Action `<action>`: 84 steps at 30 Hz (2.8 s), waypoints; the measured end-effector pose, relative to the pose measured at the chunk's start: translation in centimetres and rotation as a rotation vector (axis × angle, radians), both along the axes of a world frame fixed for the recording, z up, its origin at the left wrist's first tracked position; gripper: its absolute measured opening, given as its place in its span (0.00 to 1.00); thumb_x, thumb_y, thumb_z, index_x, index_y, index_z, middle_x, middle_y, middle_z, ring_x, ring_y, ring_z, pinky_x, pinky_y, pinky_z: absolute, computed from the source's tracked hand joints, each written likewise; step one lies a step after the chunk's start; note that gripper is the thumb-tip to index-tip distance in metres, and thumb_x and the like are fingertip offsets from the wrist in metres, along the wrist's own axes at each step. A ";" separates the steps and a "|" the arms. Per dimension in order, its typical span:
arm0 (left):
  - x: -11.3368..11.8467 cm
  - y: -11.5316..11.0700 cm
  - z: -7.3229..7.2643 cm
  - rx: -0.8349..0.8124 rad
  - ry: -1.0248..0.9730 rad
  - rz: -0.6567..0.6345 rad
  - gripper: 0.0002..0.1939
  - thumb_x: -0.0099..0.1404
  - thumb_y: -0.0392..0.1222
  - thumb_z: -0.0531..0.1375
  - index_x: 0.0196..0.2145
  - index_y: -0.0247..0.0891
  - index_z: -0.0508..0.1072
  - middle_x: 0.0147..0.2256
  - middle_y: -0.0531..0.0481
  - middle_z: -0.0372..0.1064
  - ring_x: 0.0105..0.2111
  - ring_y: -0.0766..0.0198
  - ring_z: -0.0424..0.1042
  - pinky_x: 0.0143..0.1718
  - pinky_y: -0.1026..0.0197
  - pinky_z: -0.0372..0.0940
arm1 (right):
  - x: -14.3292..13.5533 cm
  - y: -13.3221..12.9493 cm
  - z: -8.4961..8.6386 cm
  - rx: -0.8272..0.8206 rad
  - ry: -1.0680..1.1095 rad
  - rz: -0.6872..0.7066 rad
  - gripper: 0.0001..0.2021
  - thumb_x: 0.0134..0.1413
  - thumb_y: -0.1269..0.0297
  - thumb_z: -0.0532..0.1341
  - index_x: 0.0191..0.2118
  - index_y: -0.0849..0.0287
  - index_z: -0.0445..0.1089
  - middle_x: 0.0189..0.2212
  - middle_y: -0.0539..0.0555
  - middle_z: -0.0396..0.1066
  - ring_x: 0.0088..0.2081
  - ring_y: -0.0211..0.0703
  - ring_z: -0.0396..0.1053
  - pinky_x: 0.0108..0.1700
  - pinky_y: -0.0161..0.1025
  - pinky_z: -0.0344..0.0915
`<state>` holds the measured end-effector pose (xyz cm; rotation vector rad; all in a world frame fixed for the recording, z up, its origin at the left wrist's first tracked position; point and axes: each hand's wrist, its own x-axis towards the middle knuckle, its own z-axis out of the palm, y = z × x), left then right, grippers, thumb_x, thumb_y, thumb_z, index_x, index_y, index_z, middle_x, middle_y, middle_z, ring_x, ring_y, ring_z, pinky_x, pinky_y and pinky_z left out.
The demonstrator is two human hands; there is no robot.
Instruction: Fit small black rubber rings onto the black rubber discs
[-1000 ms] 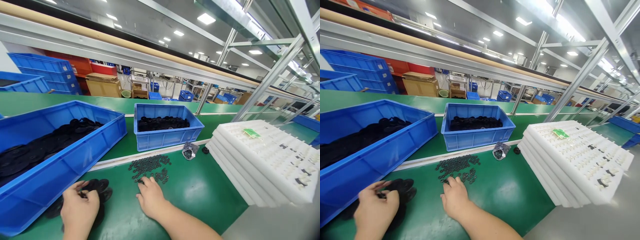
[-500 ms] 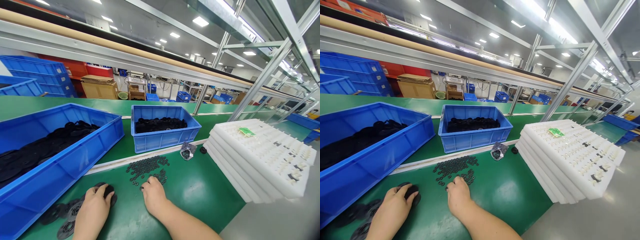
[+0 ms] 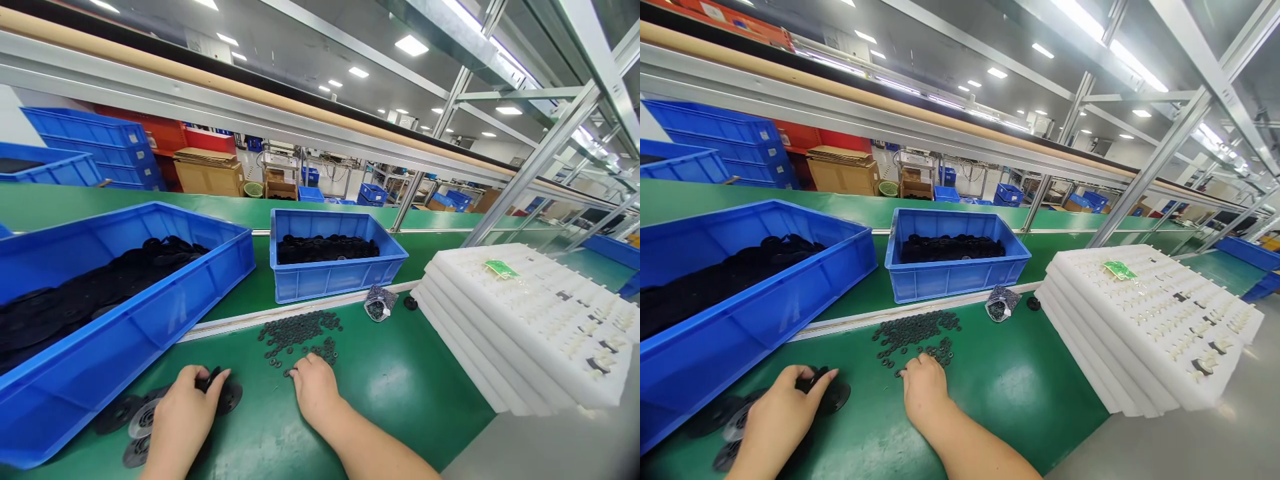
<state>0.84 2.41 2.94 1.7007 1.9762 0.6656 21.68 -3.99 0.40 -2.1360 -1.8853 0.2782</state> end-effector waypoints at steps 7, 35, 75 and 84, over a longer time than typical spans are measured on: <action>3.3 -2.6 0.5 -0.159 -0.793 -0.151 0.27 0.48 0.67 0.64 0.31 0.38 0.71 0.21 0.51 0.69 0.21 0.62 0.64 0.27 0.59 0.62 | 0.3 0.0 0.5 0.017 0.021 -0.024 0.06 0.60 0.69 0.61 0.40 0.59 0.75 0.39 0.56 0.74 0.42 0.47 0.72 0.44 0.39 0.68; 4.7 -3.9 -1.4 -0.488 -1.137 -0.476 0.21 0.56 0.57 0.67 0.30 0.34 0.74 0.25 0.51 0.66 0.25 0.67 0.63 0.25 0.65 0.58 | -1.0 -1.4 -0.2 0.414 0.573 0.228 0.05 0.54 0.71 0.66 0.32 0.55 0.79 0.29 0.50 0.70 0.34 0.39 0.69 0.39 0.34 0.66; 5.6 -4.6 -0.7 -0.278 -1.086 -0.250 0.22 0.55 0.58 0.64 0.37 0.37 0.70 0.23 0.54 0.67 0.22 0.65 0.66 0.22 0.64 0.61 | -0.6 -1.7 -0.4 0.477 0.600 0.303 0.10 0.65 0.64 0.56 0.43 0.58 0.74 0.36 0.56 0.70 0.38 0.41 0.70 0.42 0.39 0.70; 5.8 -4.6 -1.2 -0.415 -1.251 -0.318 0.22 0.56 0.57 0.67 0.35 0.34 0.71 0.25 0.51 0.69 0.24 0.66 0.71 0.23 0.65 0.64 | -0.6 -1.8 0.1 0.419 0.654 0.276 0.11 0.63 0.63 0.58 0.38 0.55 0.78 0.31 0.53 0.70 0.31 0.39 0.70 0.35 0.37 0.70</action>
